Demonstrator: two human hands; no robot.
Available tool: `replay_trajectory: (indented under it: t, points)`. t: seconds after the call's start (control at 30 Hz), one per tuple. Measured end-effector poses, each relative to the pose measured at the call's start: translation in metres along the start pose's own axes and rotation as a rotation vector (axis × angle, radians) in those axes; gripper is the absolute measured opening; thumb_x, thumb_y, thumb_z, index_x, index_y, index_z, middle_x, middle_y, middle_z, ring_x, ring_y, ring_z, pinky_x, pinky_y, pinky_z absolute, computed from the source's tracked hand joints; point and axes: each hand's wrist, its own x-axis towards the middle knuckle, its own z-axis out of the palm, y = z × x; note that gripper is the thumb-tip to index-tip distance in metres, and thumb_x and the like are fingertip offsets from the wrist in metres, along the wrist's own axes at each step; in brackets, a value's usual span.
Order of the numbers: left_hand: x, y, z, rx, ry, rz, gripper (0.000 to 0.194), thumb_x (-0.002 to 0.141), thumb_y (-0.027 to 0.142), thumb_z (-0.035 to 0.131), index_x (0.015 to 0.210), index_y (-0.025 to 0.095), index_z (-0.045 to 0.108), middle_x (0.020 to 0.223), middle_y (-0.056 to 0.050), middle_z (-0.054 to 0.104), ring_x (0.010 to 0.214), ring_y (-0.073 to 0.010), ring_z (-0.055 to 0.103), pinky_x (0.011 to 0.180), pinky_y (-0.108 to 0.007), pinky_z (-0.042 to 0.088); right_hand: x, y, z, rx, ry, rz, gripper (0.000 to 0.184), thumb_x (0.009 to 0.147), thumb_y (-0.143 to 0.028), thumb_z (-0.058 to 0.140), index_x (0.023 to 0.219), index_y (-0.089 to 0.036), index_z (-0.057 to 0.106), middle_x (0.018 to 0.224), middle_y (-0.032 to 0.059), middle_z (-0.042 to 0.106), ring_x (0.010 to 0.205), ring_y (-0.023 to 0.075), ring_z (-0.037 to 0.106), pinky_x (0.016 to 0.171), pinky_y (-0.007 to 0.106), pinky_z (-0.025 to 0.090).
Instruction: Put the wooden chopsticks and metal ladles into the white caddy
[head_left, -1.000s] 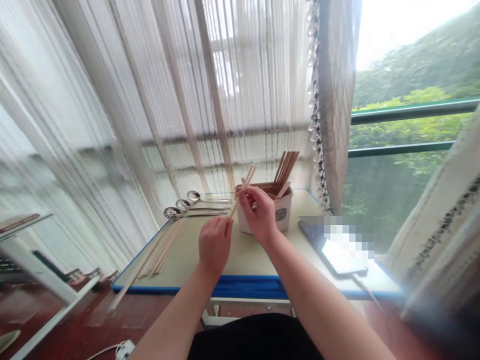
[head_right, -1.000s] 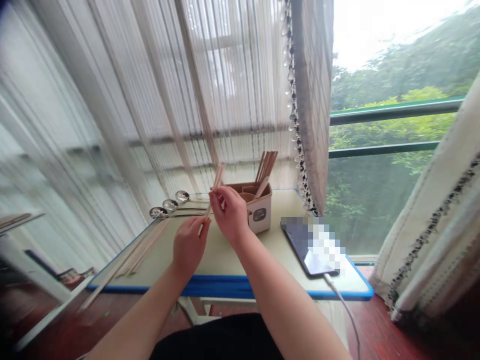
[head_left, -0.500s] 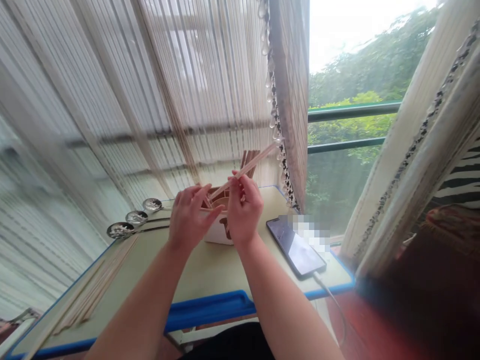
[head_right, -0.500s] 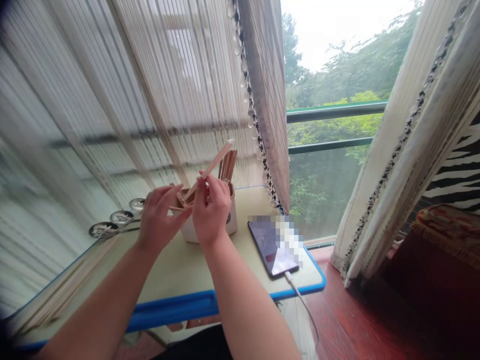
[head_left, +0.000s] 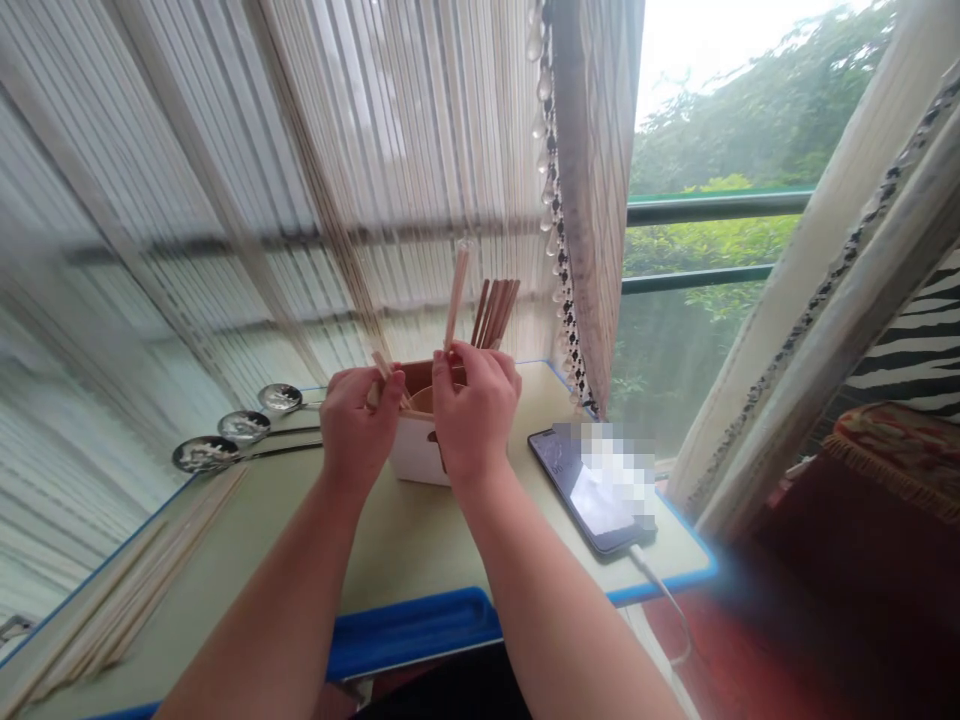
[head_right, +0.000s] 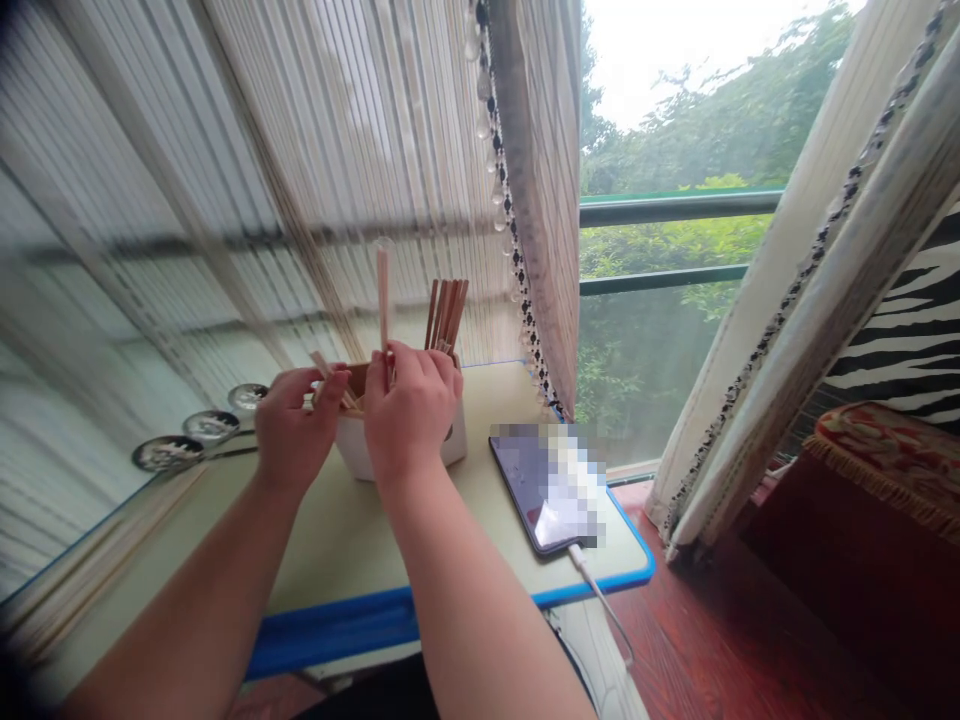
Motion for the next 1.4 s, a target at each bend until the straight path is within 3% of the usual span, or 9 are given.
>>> replay_trajectory:
  t: [0.23,0.3,0.4,0.47,0.6,0.93,1.03,1.17,1.4]
  points:
    - [-0.012,-0.002,0.000,0.040,0.031,0.030,0.023,0.085,0.035,0.051,0.080,0.017,0.065,0.077,-0.004,0.067,0.079,-0.0174,0.057,0.079,-0.031,0.044,-0.005,0.003,0.005,-0.102,-0.100,-0.027,0.015,0.082,-0.030,0.055,0.080,-0.023,0.068,0.085,0.0068,0.067,0.097,0.0266,0.046,0.087,0.043,0.028]
    - [-0.013,-0.002,0.002,0.049,0.059,0.029,0.021,0.083,0.035,0.054,0.079,0.017,0.064,0.077,-0.004,0.067,0.079,-0.0178,0.057,0.079,-0.032,0.044,-0.007,0.002,0.006,-0.099,-0.088,-0.044,0.013,0.080,-0.028,0.057,0.085,-0.024,0.068,0.084,0.0064,0.067,0.095,0.0269,0.046,0.086,0.044,0.027]
    - [-0.015,-0.001,0.003,0.046,0.088,0.020,0.019,0.081,0.035,0.056,0.079,0.018,0.064,0.077,-0.004,0.067,0.078,-0.0177,0.056,0.079,-0.031,0.045,-0.009,0.000,0.008,-0.106,-0.091,-0.038,0.028,0.078,-0.022,0.059,0.105,-0.024,0.063,0.082,0.0055,0.068,0.091,0.0265,0.046,0.085,0.043,0.026]
    - [-0.015,0.000,0.003,0.046,0.099,0.023,0.018,0.081,0.034,0.057,0.078,0.018,0.064,0.076,-0.004,0.067,0.078,-0.0177,0.056,0.078,-0.031,0.045,-0.009,-0.001,0.008,-0.132,-0.111,-0.031,0.031,0.078,-0.021,0.058,0.109,-0.024,0.062,0.082,0.0055,0.067,0.091,0.0264,0.047,0.084,0.043,0.026]
    - [-0.015,0.003,0.001,0.045,0.123,0.038,0.017,0.080,0.033,0.057,0.077,0.017,0.064,0.074,-0.004,0.066,0.077,-0.0175,0.056,0.078,-0.031,0.045,-0.011,-0.002,0.007,-0.193,-0.175,-0.060,0.013,0.081,-0.028,0.057,0.086,-0.024,0.068,0.085,0.0058,0.067,0.092,0.0261,0.047,0.084,0.041,0.024]
    - [-0.019,0.003,0.007,0.071,0.145,-0.027,0.021,0.083,0.032,0.053,0.083,0.015,0.065,0.083,-0.008,0.068,0.084,-0.0188,0.057,0.082,-0.033,0.044,-0.015,-0.010,0.009,-0.186,-0.242,-0.045,0.022,0.081,-0.029,0.051,0.078,-0.024,0.071,0.080,0.0041,0.067,0.092,0.0235,0.047,0.088,0.041,0.025]
    - [-0.019,0.002,0.008,0.084,0.142,-0.013,0.021,0.082,0.032,0.054,0.084,0.014,0.066,0.084,-0.008,0.068,0.083,-0.0193,0.057,0.082,-0.034,0.044,-0.014,-0.009,0.009,-0.143,-0.171,-0.010,0.021,0.079,-0.023,0.049,0.084,-0.023,0.069,0.087,0.0035,0.066,0.094,0.0224,0.047,0.090,0.041,0.027]
    - [-0.020,0.001,0.007,0.086,0.145,-0.001,0.023,0.083,0.032,0.053,0.085,0.014,0.066,0.083,-0.008,0.069,0.082,-0.0192,0.056,0.082,-0.033,0.044,-0.011,-0.006,0.010,-0.099,0.068,0.077,0.032,0.072,-0.012,0.044,0.098,-0.021,0.061,0.106,0.0074,0.057,0.101,0.0220,0.047,0.091,0.040,0.031]
    - [-0.021,0.000,0.008,0.080,0.149,0.000,0.022,0.083,0.032,0.054,0.085,0.015,0.066,0.080,-0.007,0.068,0.080,-0.0193,0.056,0.080,-0.033,0.044,-0.009,0.003,0.013,-0.070,0.335,0.145,0.042,0.071,-0.005,0.038,0.111,-0.016,0.049,0.121,0.0159,0.044,0.118,0.0244,0.038,0.097,0.045,0.027]
